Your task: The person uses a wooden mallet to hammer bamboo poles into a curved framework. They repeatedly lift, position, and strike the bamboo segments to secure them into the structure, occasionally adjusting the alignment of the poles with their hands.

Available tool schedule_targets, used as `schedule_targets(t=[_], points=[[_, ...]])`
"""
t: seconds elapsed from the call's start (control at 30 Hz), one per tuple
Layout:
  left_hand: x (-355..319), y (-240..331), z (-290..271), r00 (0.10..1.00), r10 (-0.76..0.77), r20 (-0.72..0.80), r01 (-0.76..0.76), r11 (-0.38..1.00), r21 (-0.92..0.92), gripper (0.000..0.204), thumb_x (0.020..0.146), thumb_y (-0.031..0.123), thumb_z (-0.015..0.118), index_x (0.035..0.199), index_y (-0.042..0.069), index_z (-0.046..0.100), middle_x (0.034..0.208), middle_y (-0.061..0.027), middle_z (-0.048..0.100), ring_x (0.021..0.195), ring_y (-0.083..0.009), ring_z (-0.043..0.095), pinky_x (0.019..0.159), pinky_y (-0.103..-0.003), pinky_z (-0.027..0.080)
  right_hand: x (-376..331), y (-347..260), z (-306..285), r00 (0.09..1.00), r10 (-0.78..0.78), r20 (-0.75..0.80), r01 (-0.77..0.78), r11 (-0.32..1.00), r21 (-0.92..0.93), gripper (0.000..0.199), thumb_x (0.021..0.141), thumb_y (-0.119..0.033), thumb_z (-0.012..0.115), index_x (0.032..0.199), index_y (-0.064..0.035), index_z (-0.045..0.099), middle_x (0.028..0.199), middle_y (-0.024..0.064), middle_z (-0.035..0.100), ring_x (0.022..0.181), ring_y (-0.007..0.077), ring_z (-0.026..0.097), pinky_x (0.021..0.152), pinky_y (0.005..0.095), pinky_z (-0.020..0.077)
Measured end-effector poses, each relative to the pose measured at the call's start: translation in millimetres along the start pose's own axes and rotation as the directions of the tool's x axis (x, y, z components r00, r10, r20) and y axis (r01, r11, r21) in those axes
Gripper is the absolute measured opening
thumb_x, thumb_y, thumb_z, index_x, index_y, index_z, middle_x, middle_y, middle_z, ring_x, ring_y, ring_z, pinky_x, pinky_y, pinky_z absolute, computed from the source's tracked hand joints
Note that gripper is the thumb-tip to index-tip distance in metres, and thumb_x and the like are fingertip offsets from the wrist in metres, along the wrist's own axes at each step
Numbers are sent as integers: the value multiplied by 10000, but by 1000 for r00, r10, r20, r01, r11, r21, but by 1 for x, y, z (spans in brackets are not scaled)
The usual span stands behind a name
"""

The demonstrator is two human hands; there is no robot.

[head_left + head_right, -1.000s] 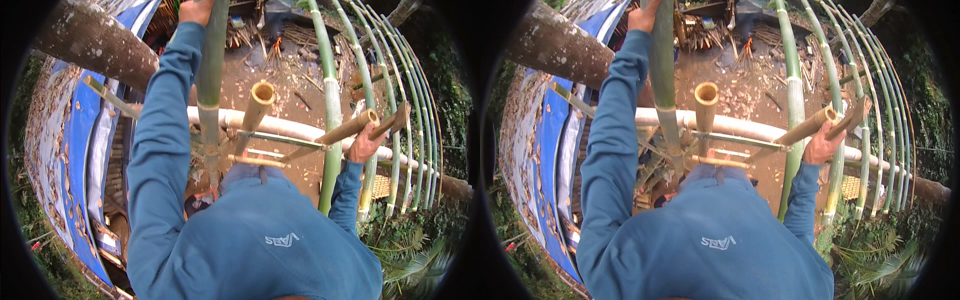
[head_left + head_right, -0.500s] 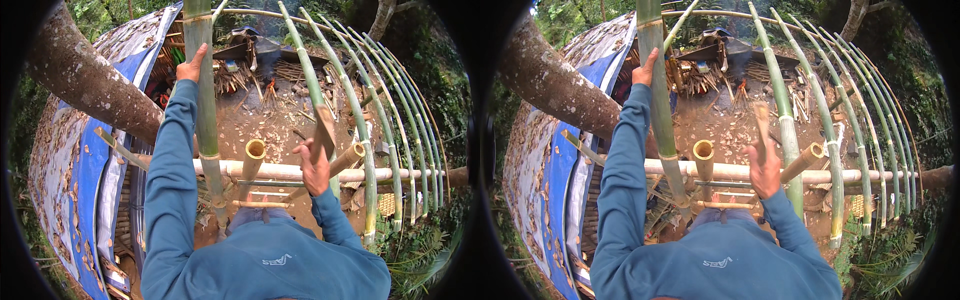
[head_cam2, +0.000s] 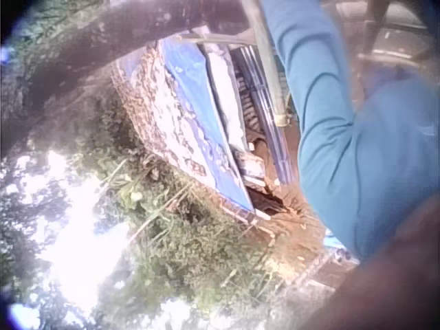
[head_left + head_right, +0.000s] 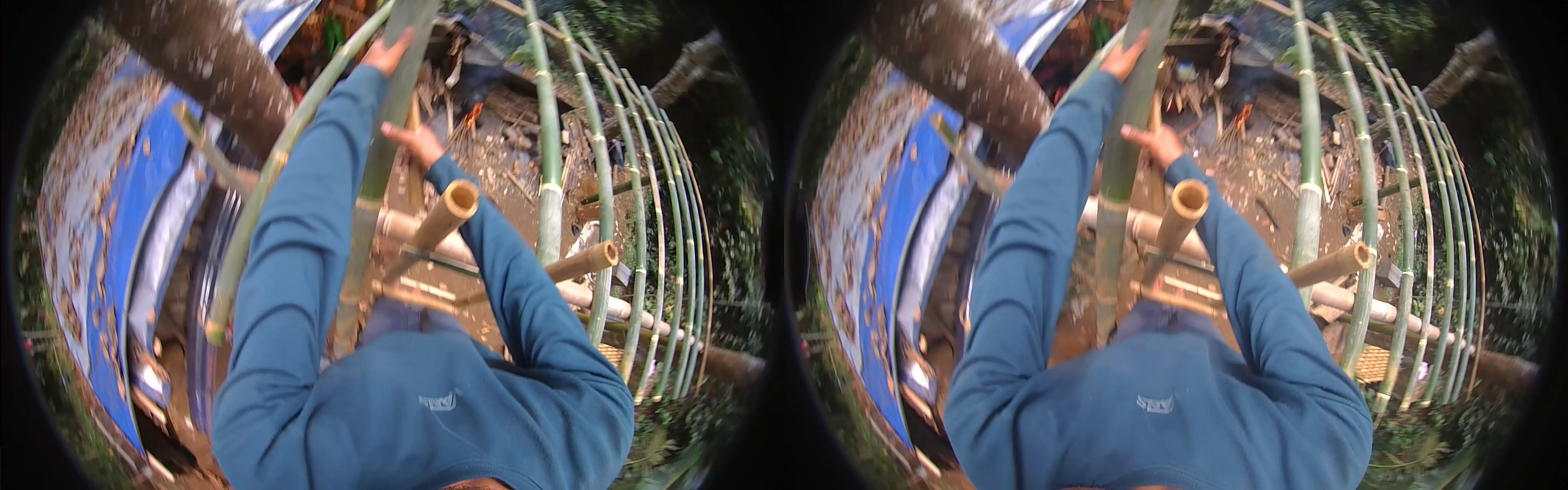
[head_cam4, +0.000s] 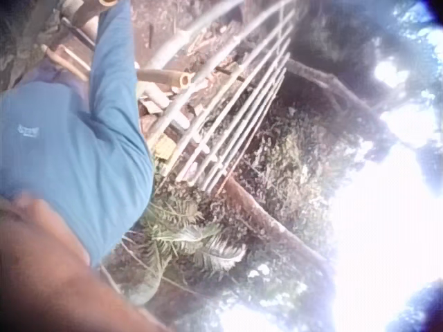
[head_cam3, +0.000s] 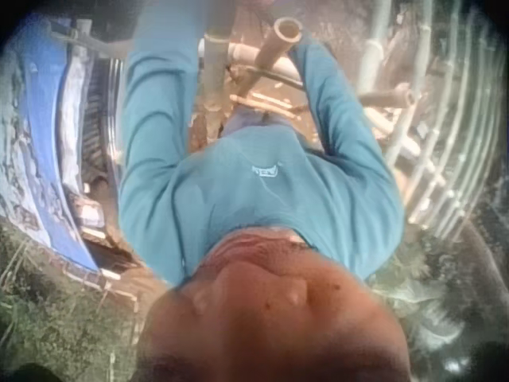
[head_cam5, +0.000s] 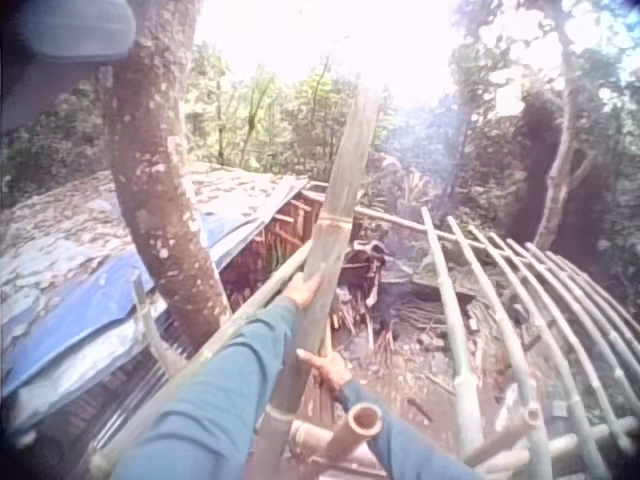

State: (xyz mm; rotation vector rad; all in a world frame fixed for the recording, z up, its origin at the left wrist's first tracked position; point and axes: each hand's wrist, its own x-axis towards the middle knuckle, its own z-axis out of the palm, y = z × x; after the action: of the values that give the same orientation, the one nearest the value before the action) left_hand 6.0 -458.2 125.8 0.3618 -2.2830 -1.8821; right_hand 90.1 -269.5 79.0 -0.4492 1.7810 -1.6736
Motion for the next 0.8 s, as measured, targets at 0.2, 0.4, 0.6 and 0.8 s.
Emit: schedule_targets(t=[0.2, 0.4, 0.6, 0.8], points=[[-94, -66, 15, 880, 168, -445, -94, 978, 185, 776, 863, 635, 486, 1384, 67, 395, 1327, -238, 467, 1266, -375, 401, 1041, -425, 335, 5, 37, 14, 995, 40, -92, -32, 996, 84, 411, 739, -303, 820, 875, -13, 562, 624, 5, 475, 433, 124, 433, 402, 283, 413], [-338, -254, 12, 609, 45, -792, 220, 950, 223, 441, 894, 346, 594, 1190, 27, 527, 1167, -184, 528, 1149, -345, 451, 1016, -449, 329, 10, 40, 3, 987, 57, -153, -22, 975, 223, 367, 759, -278, 808, 867, -16, 575, 589, -12, 440, 446, 108, 417, 420, 277, 412], [-515, -385, 27, 745, -546, -383, 590, 807, -3, 689, 824, 583, 606, 1203, 11, 539, 1218, -186, 544, 1153, -292, 518, 976, -413, 404, 21, 26, 3, 973, 77, -216, -30, 976, 214, 281, 803, -274, 760, 864, -89, 558, 575, -28, 451, 417, 94, 416, 382, 255, 373], [-467, -365, 26, 757, -575, -310, 644, 736, 208, 959, 714, 648, 686, 1262, -112, 480, 1277, -248, 478, 1212, -347, 467, 1027, -403, 374, 47, 17, -26, 976, 49, -211, -1, 976, 220, 277, 806, -282, 757, 828, -103, 547, 555, -38, 436, 403, 94, 399, 369, 252, 351]])
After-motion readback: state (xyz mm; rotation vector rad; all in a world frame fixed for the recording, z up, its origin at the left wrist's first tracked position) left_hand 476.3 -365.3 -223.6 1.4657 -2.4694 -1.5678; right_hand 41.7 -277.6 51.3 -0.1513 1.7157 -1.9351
